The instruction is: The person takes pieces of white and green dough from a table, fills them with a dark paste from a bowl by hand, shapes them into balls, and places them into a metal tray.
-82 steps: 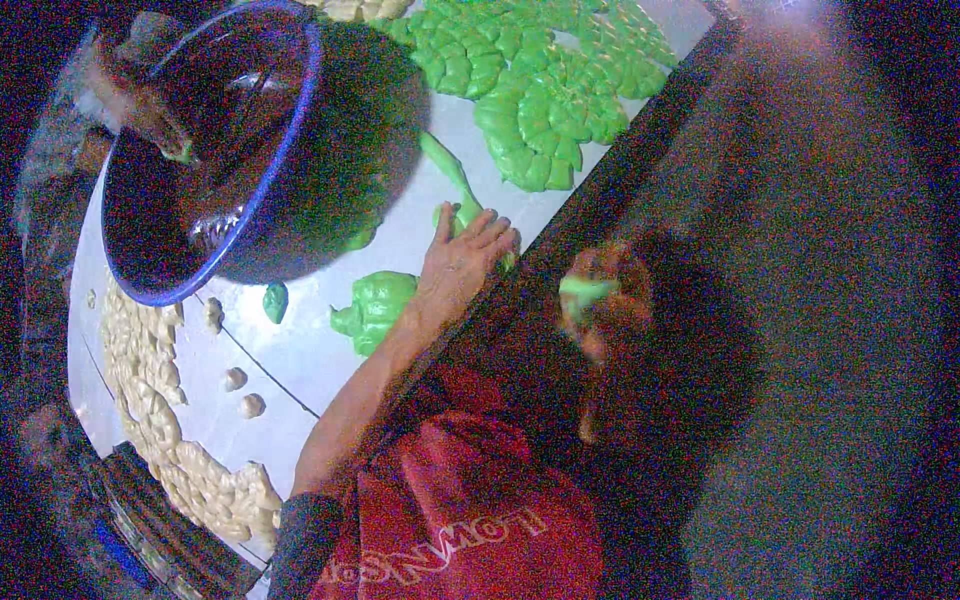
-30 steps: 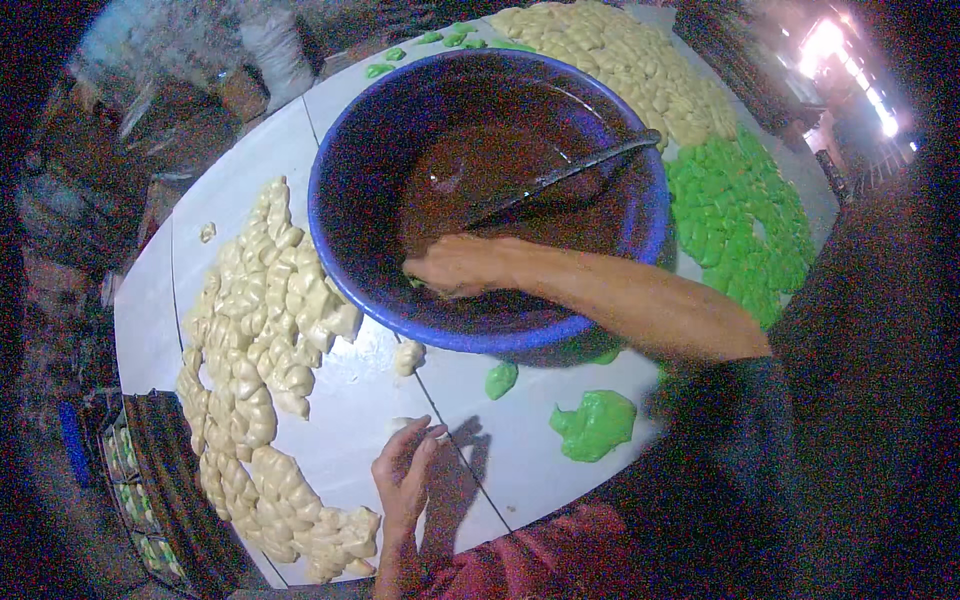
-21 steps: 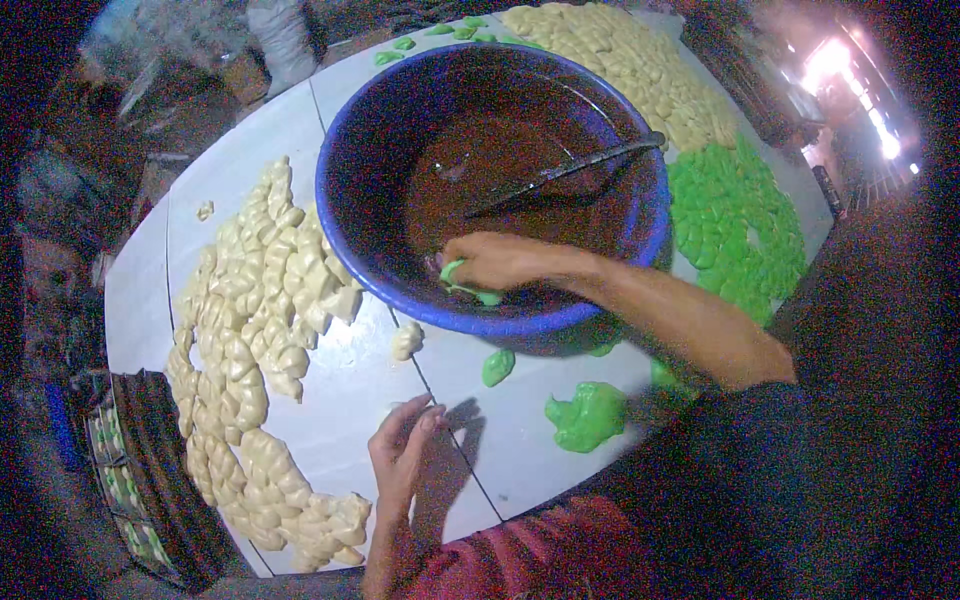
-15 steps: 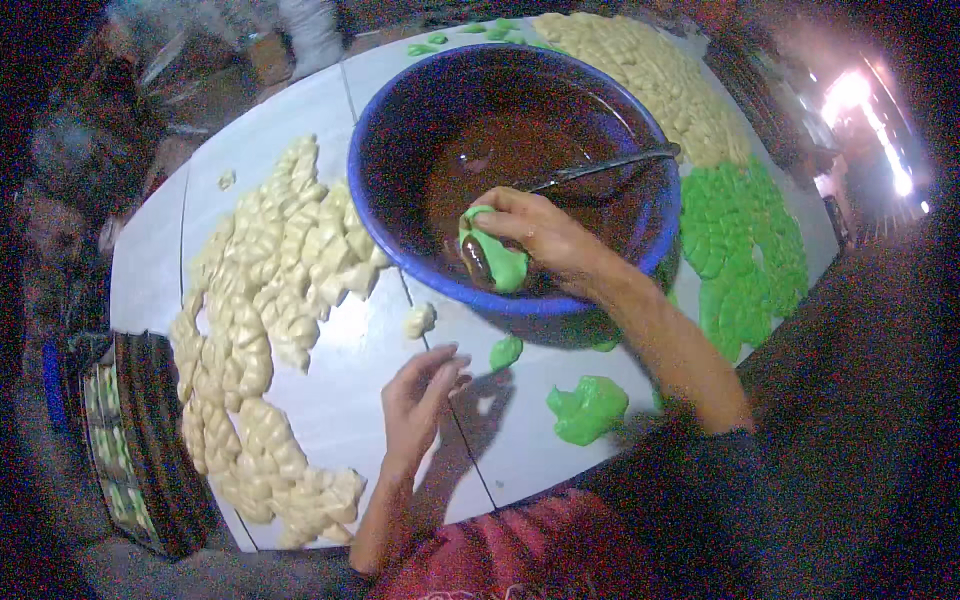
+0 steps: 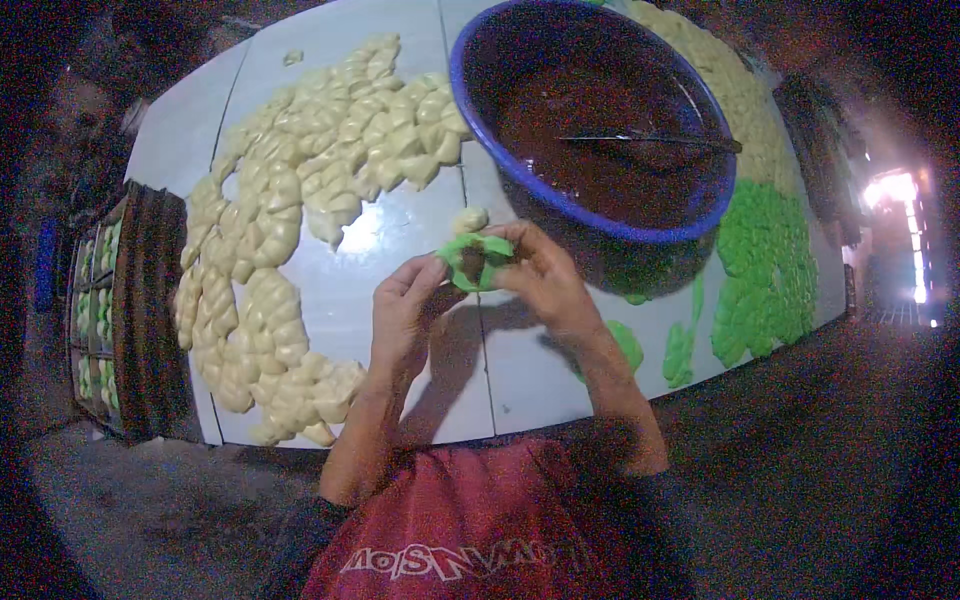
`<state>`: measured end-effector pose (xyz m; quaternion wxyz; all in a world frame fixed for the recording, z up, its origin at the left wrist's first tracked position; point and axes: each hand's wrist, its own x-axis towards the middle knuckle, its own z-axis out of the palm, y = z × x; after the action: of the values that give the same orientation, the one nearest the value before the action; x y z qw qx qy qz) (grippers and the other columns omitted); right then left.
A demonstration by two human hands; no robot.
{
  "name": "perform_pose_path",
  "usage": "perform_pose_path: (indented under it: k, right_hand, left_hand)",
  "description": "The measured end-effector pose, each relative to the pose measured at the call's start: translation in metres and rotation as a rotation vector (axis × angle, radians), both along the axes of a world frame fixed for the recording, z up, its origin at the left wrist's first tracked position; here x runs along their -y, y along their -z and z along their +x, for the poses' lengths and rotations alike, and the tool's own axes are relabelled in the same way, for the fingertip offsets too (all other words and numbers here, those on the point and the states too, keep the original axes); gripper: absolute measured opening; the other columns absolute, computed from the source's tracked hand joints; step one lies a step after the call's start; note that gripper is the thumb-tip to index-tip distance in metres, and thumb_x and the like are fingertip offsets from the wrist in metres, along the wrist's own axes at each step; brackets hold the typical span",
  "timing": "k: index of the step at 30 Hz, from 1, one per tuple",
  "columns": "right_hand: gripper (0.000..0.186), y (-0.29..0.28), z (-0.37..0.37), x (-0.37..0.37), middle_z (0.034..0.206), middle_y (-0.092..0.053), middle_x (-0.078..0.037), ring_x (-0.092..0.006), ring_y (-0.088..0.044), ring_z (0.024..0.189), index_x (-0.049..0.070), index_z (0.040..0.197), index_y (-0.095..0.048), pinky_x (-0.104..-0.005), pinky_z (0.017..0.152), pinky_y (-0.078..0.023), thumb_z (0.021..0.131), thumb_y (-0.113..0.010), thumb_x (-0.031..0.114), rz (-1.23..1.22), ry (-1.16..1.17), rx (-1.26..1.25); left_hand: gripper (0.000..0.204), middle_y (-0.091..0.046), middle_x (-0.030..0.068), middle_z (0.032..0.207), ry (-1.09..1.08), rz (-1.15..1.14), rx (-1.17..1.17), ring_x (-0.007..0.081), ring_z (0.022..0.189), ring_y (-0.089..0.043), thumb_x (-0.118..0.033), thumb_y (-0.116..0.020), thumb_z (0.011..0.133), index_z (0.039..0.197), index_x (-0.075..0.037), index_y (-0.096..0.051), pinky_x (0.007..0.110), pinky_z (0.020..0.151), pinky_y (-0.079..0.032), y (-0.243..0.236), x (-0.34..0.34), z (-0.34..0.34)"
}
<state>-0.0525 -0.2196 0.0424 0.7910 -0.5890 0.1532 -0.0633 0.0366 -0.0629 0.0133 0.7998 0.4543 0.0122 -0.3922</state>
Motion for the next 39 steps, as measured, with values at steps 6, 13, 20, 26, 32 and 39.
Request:
perform_pose_path:
  k: [6,13,20,26,32,39]
  right_hand:
    - [0.048,0.024,0.011,-0.059,0.131,-0.049,-0.019,-0.0299,-0.061,0.108,0.005,0.126,-0.057,-0.0346,0.092,-0.051,0.080,-0.071,0.008,-0.989,0.131,0.112]
    - [0.019,0.034,0.029,-0.074,0.088,-0.066,-0.011,-0.0177,-0.066,0.081,0.002,0.104,-0.068,-0.0283,0.067,-0.051,0.087,-0.065,0.007,-0.691,0.236,0.099]
    - [0.034,0.013,0.008,-0.069,0.112,-0.061,-0.011,-0.0182,-0.059,0.095,0.002,0.115,-0.066,-0.0285,0.077,-0.048,0.084,-0.071,0.014,-0.657,-0.083,0.103]
    - [0.030,0.038,0.007,-0.061,0.116,-0.057,-0.011,-0.0192,-0.057,0.100,0.006,0.111,-0.067,-0.0303,0.084,-0.046,0.082,-0.072,0.013,-0.681,0.091,0.251]
    - [0.025,0.045,0.010,-0.082,0.096,-0.060,-0.010,-0.0179,-0.059,0.085,0.005,0.103,-0.062,-0.0328,0.076,-0.049,0.081,-0.074,0.008,-0.625,0.383,0.321]
    - [0.016,0.037,0.006,-0.080,0.071,-0.057,-0.008,-0.0221,-0.058,0.063,0.002,0.083,-0.063,-0.0328,0.060,-0.046,0.085,-0.071,0.015,-0.902,0.423,0.287]
  left_hand:
    - [0.036,-0.068,0.0073,0.093,-0.059,0.071,0.107,0.0078,0.077,-0.060,-0.016,-0.067,0.092,0.121,0.005,-0.061,0.020,0.064,-0.048,0.011,-0.026,-0.001]
    - [0.037,-0.068,0.0089,0.104,-0.072,0.141,0.306,0.0128,0.088,-0.065,-0.017,-0.069,0.090,0.121,0.002,-0.062,0.028,0.073,-0.055,0.003,-0.032,0.015]
    - [0.032,-0.069,0.0064,0.096,0.165,0.159,0.146,0.0134,0.081,-0.066,-0.023,-0.069,0.090,0.113,-0.001,-0.066,0.027,0.069,-0.055,0.003,-0.049,0.038]
    - [0.032,-0.069,0.0107,0.100,0.119,0.102,0.212,0.0155,0.083,-0.067,-0.015,-0.069,0.088,0.115,0.001,-0.063,0.029,0.072,-0.058,-0.003,-0.053,0.015]
    - [0.025,-0.067,0.0069,0.100,0.203,0.061,0.222,0.0114,0.085,-0.063,-0.007,-0.055,0.094,0.116,0.001,-0.065,0.025,0.071,-0.057,0.000,-0.051,0.009]
    - [0.033,-0.066,0.0097,0.107,0.273,0.101,0.511,0.0144,0.090,-0.064,-0.009,-0.066,0.089,0.118,0.005,-0.063,0.028,0.081,-0.055,0.001,-0.056,-0.008]
